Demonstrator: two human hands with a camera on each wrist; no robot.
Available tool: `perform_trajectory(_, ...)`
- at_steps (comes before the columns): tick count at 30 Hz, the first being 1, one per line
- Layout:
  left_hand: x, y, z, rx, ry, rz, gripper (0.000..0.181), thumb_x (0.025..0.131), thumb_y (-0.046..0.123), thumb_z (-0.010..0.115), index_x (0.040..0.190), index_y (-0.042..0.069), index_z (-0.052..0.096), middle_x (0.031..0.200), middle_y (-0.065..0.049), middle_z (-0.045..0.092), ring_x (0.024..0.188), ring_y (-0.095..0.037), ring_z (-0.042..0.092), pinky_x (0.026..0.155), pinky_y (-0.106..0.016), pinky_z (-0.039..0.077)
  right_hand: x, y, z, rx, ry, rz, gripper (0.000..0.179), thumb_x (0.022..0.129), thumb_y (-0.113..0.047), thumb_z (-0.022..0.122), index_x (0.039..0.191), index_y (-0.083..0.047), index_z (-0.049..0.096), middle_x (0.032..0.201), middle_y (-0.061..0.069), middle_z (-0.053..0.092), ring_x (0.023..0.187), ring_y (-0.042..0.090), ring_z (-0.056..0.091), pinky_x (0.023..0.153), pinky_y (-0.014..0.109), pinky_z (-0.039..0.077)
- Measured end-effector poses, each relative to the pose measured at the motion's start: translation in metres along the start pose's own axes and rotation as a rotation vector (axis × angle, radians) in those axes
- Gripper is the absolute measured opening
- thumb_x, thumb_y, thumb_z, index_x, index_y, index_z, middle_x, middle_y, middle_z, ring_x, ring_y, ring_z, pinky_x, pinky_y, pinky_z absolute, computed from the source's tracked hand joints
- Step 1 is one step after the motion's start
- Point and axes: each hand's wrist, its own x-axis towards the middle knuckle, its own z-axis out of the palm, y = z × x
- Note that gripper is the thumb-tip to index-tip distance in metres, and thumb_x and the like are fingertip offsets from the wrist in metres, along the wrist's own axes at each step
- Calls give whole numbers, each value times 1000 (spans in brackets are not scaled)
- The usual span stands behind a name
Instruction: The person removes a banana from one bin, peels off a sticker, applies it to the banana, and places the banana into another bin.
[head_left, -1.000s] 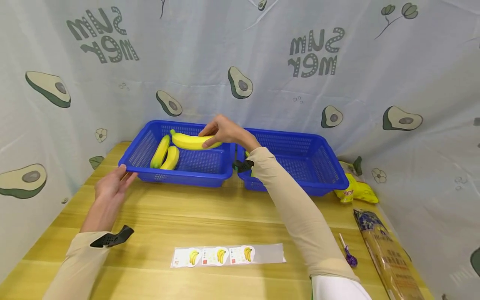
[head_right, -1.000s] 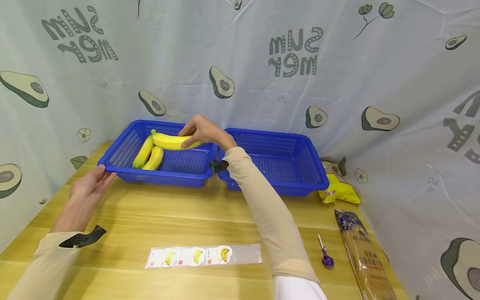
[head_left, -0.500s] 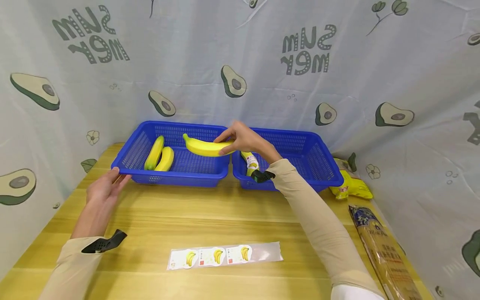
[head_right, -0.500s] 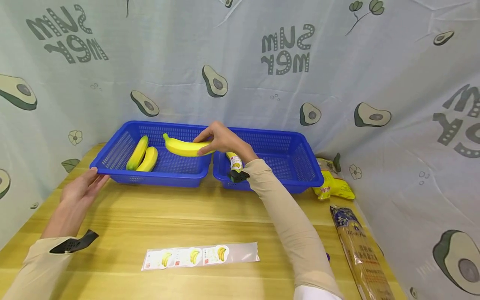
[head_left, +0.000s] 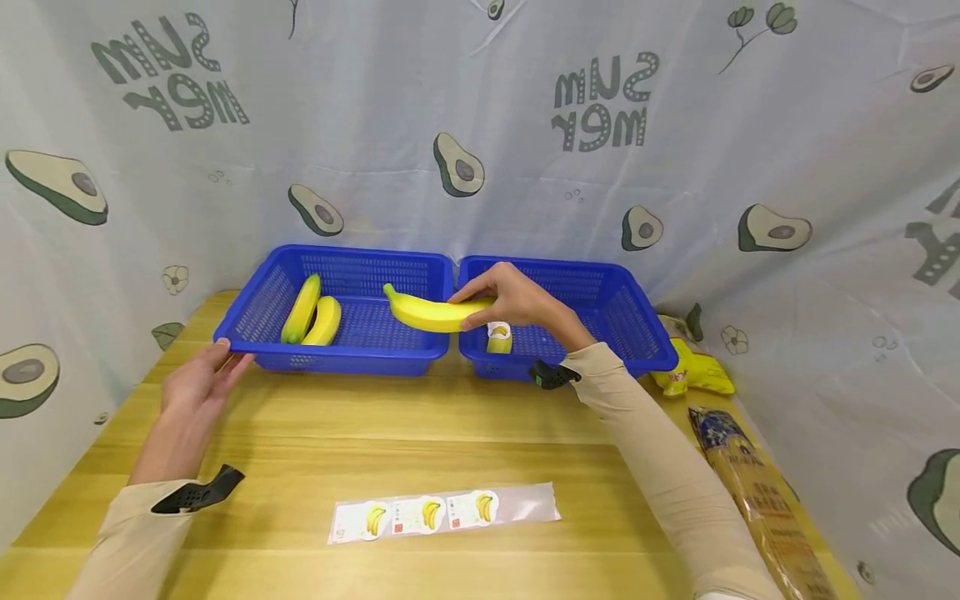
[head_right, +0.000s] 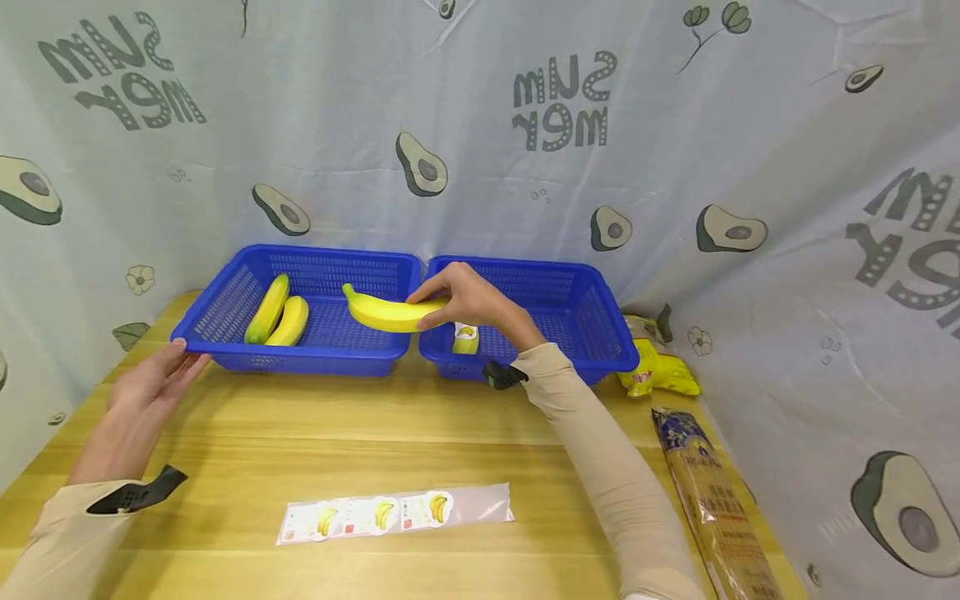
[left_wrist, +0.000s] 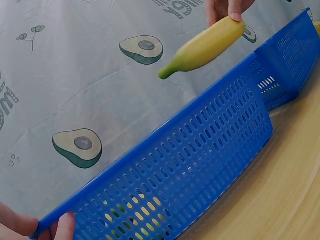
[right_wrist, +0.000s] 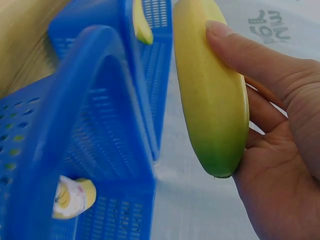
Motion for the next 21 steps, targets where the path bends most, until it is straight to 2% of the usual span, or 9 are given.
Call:
perform_trajectory(7,1,-1,-2,-26,-44,-22,32,102,-5,68,129,11,69,102,-8,74,115,-14,71,106,-33,58,-23,8,4,-47,6,-2,36,88,-9,91,122,-4,82,110,9,82,93,19,77,80,30,66)
perform_trajectory(12,2,2,-5,-31,-46,-21,25,102,-6,67,122,8,70,98,-11,75,104,-17,75,101,-34,61,-35,11,8,-43,19,-19,35,88,-8,91,121,-3,82,109,10,82,93,19,78,79,28,66)
perform_trajectory(16,0,3,-7,-26,-50,-21,21,102,-5,67,119,7,71,97,-11,76,101,-18,76,101,-34,62,-43,9,13,-11,30,-14,35,87,-7,92,120,-4,82,105,9,82,87,17,75,73,26,63)
perform_trajectory(21,-1,2,-7,-35,-63,-18,20,102,-5,67,118,6,72,98,-12,77,101,-19,77,100,-35,62,-52,9,20,47,43,-13,35,86,-6,92,120,-4,82,106,9,82,90,18,75,77,26,64)
